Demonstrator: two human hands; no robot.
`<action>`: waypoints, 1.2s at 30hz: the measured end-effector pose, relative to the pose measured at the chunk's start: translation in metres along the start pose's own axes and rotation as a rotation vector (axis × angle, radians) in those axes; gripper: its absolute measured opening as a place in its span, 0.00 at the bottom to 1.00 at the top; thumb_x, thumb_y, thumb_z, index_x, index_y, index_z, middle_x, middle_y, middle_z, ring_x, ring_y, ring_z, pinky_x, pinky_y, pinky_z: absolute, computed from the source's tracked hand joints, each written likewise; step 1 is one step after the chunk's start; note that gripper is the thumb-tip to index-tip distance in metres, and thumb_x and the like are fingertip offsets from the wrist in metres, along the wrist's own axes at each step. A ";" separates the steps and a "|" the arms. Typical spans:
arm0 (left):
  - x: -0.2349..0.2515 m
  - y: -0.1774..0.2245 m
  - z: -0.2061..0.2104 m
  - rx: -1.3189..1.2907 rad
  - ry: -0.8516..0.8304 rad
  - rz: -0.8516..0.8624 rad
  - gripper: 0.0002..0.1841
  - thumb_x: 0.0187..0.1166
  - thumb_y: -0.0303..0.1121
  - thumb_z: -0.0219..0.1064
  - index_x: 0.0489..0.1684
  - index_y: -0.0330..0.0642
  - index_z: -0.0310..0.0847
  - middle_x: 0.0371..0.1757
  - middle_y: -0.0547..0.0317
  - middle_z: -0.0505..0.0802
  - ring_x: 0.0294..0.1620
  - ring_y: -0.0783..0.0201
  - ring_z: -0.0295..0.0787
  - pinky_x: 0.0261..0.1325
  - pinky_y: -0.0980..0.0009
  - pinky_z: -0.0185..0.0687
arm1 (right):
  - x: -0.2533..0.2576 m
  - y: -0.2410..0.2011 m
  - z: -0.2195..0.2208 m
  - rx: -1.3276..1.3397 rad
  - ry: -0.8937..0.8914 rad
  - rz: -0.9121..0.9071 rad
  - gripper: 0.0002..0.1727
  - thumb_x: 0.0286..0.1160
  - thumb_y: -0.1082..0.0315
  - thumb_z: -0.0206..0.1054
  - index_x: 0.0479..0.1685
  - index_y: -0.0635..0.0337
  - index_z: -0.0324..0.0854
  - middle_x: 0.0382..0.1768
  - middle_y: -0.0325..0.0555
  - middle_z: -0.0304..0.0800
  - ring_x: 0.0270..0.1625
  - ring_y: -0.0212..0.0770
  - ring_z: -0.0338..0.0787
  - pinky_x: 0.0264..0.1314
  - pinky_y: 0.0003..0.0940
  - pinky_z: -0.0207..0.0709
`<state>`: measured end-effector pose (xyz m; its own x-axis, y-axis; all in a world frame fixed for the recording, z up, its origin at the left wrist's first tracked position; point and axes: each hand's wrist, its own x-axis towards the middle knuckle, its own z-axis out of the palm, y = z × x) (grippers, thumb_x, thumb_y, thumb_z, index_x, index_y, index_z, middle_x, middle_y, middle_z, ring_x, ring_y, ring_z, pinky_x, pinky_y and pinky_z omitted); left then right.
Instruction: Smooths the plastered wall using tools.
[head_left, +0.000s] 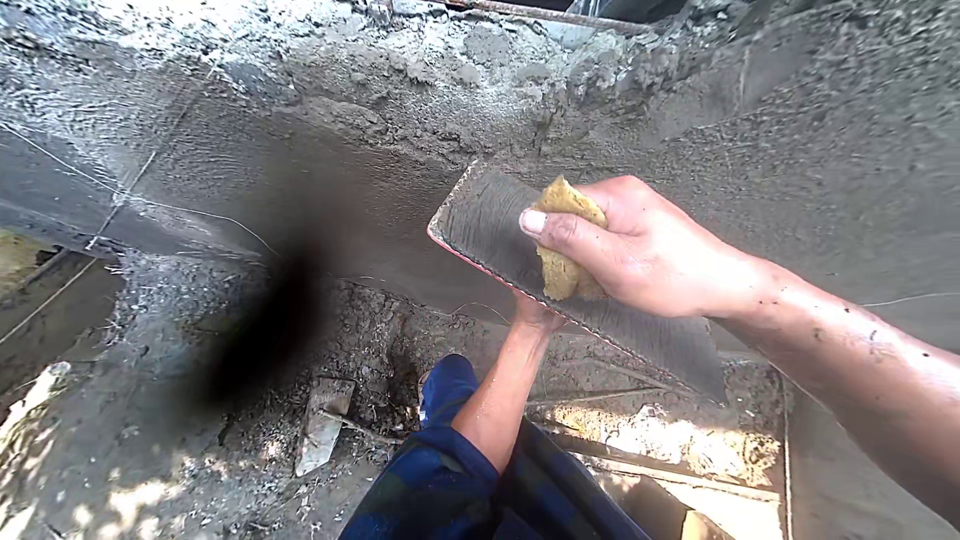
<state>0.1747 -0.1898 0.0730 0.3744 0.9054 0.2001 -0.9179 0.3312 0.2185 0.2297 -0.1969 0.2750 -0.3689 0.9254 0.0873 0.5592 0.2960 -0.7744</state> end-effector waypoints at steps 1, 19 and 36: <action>0.000 -0.002 0.003 0.005 -0.027 0.000 0.29 0.47 0.67 0.84 0.44 0.63 0.90 0.39 0.70 0.96 0.40 0.73 0.94 0.42 0.72 0.91 | -0.001 -0.001 -0.001 0.025 0.006 -0.009 0.22 0.92 0.55 0.55 0.22 0.46 0.78 0.15 0.28 0.78 0.18 0.23 0.79 0.16 0.22 0.69; 0.072 0.053 -0.032 1.378 0.594 0.616 0.25 0.85 0.57 0.62 0.64 0.44 0.74 0.25 0.59 0.85 0.18 0.64 0.84 0.23 0.66 0.87 | -0.311 0.219 -0.018 0.383 0.833 0.831 0.21 0.85 0.50 0.61 0.66 0.51 0.77 0.40 0.34 0.91 0.36 0.30 0.92 0.39 0.33 0.91; 0.081 0.109 -0.042 1.949 0.573 0.607 0.28 0.76 0.58 0.73 0.55 0.39 0.81 0.31 0.50 0.90 0.27 0.55 0.88 0.32 0.53 0.86 | -0.402 0.335 0.108 0.595 0.800 1.393 0.29 0.89 0.48 0.59 0.76 0.60 0.71 0.44 0.52 0.91 0.38 0.43 0.92 0.42 0.46 0.89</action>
<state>0.0998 -0.0696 0.0730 -0.2624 0.8530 0.4512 0.5460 -0.2543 0.7983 0.4851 -0.4954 -0.0876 0.6589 0.3227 -0.6795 -0.2885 -0.7259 -0.6244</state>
